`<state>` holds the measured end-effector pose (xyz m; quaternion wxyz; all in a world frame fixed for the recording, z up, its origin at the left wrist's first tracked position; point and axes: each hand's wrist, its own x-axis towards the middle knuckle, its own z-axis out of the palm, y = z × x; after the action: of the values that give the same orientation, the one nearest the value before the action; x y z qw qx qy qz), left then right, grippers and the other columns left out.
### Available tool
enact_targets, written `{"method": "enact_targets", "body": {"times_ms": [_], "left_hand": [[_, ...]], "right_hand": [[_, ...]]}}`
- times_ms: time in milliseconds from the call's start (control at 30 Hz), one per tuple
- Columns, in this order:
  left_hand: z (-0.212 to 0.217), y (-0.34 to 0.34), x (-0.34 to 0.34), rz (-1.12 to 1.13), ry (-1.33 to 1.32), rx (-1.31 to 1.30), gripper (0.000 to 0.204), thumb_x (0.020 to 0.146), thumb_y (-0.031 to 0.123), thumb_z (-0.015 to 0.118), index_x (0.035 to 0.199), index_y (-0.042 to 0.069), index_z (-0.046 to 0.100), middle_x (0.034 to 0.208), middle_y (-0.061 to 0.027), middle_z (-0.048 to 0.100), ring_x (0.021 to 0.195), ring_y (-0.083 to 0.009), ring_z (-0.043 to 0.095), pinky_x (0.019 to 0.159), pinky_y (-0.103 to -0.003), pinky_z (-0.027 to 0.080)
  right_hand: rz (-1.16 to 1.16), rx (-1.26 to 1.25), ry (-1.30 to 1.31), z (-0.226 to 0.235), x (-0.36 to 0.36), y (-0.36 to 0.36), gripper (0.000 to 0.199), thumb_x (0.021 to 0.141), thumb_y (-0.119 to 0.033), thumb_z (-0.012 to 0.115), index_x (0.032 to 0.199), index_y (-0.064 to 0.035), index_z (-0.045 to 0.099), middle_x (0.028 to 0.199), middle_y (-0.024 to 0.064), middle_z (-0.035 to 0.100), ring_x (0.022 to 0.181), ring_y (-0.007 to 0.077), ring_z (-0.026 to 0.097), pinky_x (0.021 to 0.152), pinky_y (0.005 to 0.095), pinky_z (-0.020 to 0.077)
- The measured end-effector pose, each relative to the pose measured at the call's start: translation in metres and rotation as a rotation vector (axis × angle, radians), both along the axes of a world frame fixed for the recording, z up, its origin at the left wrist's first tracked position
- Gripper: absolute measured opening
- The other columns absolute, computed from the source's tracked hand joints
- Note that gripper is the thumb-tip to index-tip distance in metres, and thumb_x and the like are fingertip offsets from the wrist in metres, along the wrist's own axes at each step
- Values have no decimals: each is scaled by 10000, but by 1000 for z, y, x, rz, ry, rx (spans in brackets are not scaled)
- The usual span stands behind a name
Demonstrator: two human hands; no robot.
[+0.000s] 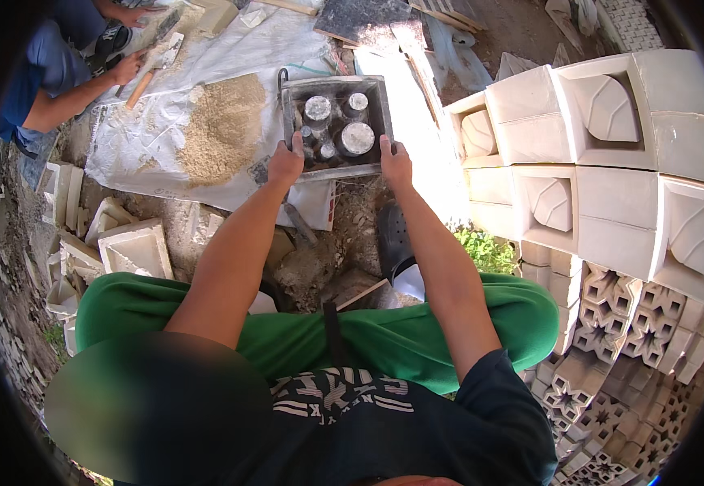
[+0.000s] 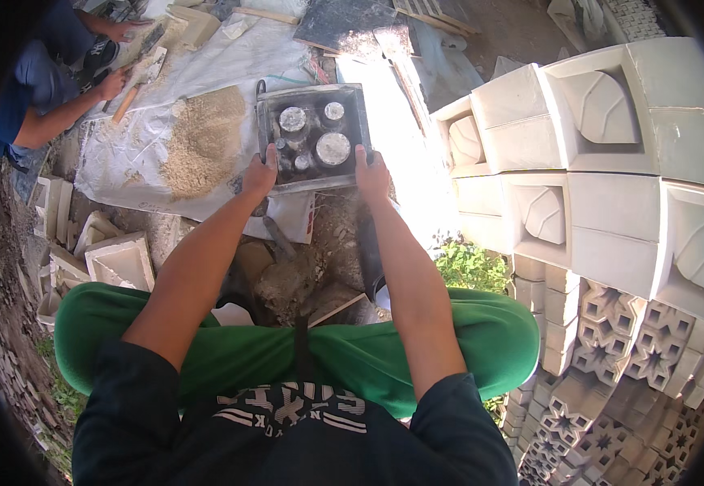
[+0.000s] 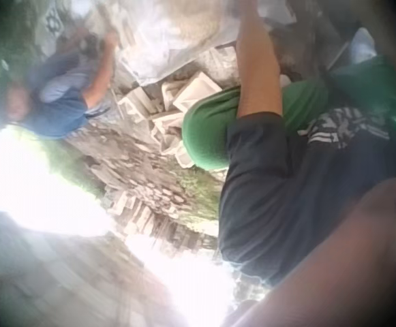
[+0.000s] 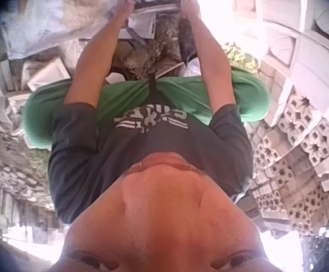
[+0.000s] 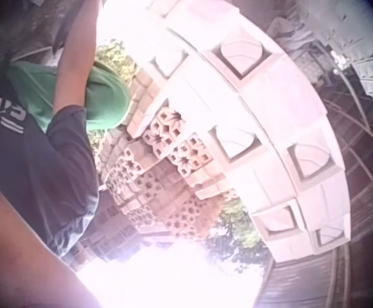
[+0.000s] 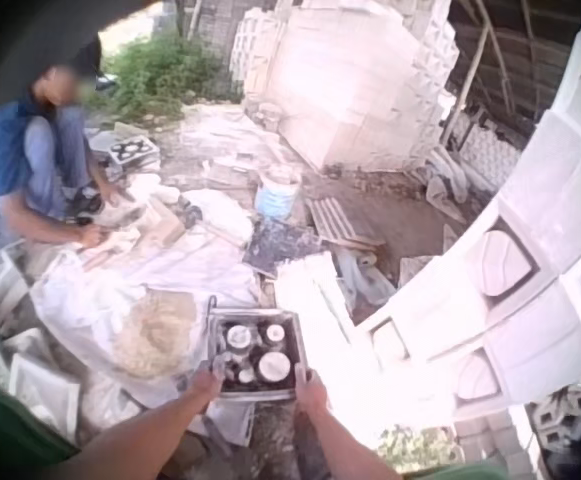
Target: The person scrapes sand-like material into a metal mold, presses it down with their hands, and then uses a heavy tool to pack the material firmly into the mold.
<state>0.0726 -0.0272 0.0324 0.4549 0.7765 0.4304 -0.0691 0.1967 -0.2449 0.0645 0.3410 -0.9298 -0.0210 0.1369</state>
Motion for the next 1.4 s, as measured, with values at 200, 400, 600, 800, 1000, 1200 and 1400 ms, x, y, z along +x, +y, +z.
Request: {"method": "enact_targets", "body": {"times_ms": [200,400,600,800,1000,1200,1400], "left_hand": [[-7,-4,3,274,-142,-50,797,907,702,370,1126,-18,634,1074,-256,657,1077,-433,595,935,-460,444],[9,-9,28,268,-159,-153,851,876,738,413,1194,-24,618,1140,-251,641,1124,-403,580,976,-434,422],[4,4,28,343,-220,-335,874,905,720,384,1298,-44,542,1268,-257,576,1222,-356,521,1044,-390,362],[-24,22,19,299,-323,-476,881,924,708,362,1340,-57,496,1318,-250,543,1241,-340,501,1058,-373,347],[-33,22,23,379,-272,-415,940,857,765,428,1328,-44,508,1288,-255,560,1245,-346,503,1047,-380,361],[-2,17,22,336,-112,-66,853,865,735,451,1253,-16,562,1181,-240,629,1126,-374,591,966,-416,439],[14,7,32,340,-175,140,629,912,578,516,1193,18,584,1075,-202,671,998,-372,639,874,-437,483]], "right_hand": [[51,-13,365,8,41,29,1024,837,-815,353,1313,76,519,1315,297,533,1287,392,473,1084,423,337],[173,459,584,-42,101,-19,945,944,-694,330,1497,61,198,1569,164,221,1433,238,248,1169,326,191],[18,586,644,-63,85,-13,824,943,-635,440,1467,-6,348,1480,122,411,1324,224,417,1106,327,317],[-90,665,755,-47,60,-3,751,948,-592,469,1451,-39,393,1428,97,478,1271,223,475,1087,332,345],[-46,784,734,-18,46,10,762,968,-582,431,1478,-23,339,1492,95,403,1346,224,398,1126,332,285],[-24,107,555,-9,52,19,919,918,-717,335,1388,65,444,1413,244,472,1349,330,409,1106,400,291],[-64,-10,377,1,49,32,802,950,-661,310,1289,16,573,1252,263,588,1220,385,524,1027,434,380]]}}
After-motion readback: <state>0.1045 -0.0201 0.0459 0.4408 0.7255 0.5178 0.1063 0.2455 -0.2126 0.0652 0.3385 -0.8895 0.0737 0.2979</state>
